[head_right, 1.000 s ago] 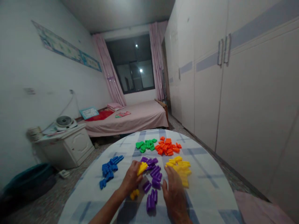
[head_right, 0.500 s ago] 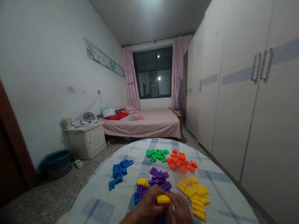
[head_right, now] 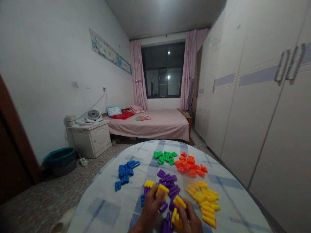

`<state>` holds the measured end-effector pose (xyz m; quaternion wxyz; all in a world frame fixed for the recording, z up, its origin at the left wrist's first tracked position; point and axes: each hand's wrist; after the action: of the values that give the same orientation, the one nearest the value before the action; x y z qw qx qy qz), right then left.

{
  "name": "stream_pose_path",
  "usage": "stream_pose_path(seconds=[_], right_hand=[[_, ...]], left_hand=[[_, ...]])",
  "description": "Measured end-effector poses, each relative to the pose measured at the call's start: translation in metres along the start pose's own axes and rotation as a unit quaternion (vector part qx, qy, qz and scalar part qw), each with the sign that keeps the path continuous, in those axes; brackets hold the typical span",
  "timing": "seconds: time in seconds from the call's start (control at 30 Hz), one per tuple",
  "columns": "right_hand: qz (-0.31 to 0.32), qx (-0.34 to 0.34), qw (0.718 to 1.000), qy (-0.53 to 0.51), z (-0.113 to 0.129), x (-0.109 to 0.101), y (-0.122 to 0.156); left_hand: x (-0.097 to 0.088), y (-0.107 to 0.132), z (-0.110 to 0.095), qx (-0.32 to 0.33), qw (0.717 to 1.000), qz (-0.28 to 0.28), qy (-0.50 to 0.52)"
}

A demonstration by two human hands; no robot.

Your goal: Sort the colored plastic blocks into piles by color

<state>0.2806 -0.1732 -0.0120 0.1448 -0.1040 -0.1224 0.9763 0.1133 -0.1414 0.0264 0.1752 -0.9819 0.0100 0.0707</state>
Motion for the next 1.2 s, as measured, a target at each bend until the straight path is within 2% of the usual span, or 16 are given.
stream_pose_path(seconds=[0.03,0.1,0.2,0.3,0.43,0.5,0.67,0.77,0.87,0.9,0.97,1.07,1.13,1.2], right_hand=[[-0.029,0.021,0.999,0.005,0.003,-0.004,-0.001],[-0.076,0.051,0.995,0.030,0.007,-0.012,-0.004],[-0.202,0.040,0.975,0.086,0.007,-0.025,-0.010],[-0.278,-0.006,0.951,0.135,0.003,-0.039,-0.014],[-0.303,-0.026,0.935,0.182,-0.004,-0.051,-0.015],[-0.286,-0.032,0.929,0.231,-0.007,-0.051,-0.014],[-0.183,-0.030,0.913,0.363,-0.015,-0.048,-0.012],[-0.211,-0.040,0.901,0.377,-0.010,-0.046,-0.011],[-0.241,-0.107,0.908,0.326,0.004,-0.040,-0.008],[-0.222,-0.139,0.919,0.296,0.009,-0.036,-0.005],[-0.139,-0.187,0.943,0.238,0.019,-0.025,0.003],[-0.016,-0.210,0.960,0.186,0.033,-0.007,0.015],[0.031,-0.214,0.963,0.163,0.039,0.003,0.021],[0.052,-0.214,0.965,0.143,0.042,0.008,0.024]], left_hand=[[-0.005,-0.003,-0.001,-0.024,0.999,-0.029,0.027],[-0.016,-0.008,0.000,-0.035,0.997,-0.049,0.053],[-0.026,-0.012,0.010,-0.042,0.994,-0.060,0.075],[-0.029,-0.011,0.023,-0.008,0.996,-0.077,0.043],[-0.027,-0.008,0.027,0.073,0.992,-0.079,-0.060],[-0.027,-0.008,0.025,0.091,0.988,-0.083,-0.093],[-0.029,-0.007,0.021,0.098,0.982,-0.089,-0.132],[-0.029,-0.005,0.021,0.133,0.971,-0.097,-0.171],[-0.027,0.000,0.019,0.197,0.954,-0.081,-0.212],[-0.026,0.001,0.018,0.220,0.947,-0.066,-0.227],[-0.023,0.005,0.016,0.254,0.934,-0.028,-0.251],[-0.017,0.010,0.015,0.272,0.926,0.026,-0.262],[-0.015,0.012,0.017,0.273,0.926,0.051,-0.257],[-0.013,0.013,0.021,0.272,0.926,0.070,-0.254]])
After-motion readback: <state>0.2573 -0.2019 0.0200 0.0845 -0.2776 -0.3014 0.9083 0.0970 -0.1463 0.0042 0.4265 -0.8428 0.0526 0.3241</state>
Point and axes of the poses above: each hand's wrist, its own y-axis away from the middle knuckle, its own x-axis out of the palm, z = x × y, and after that the axes turned 3 degrees about -y, right-handed
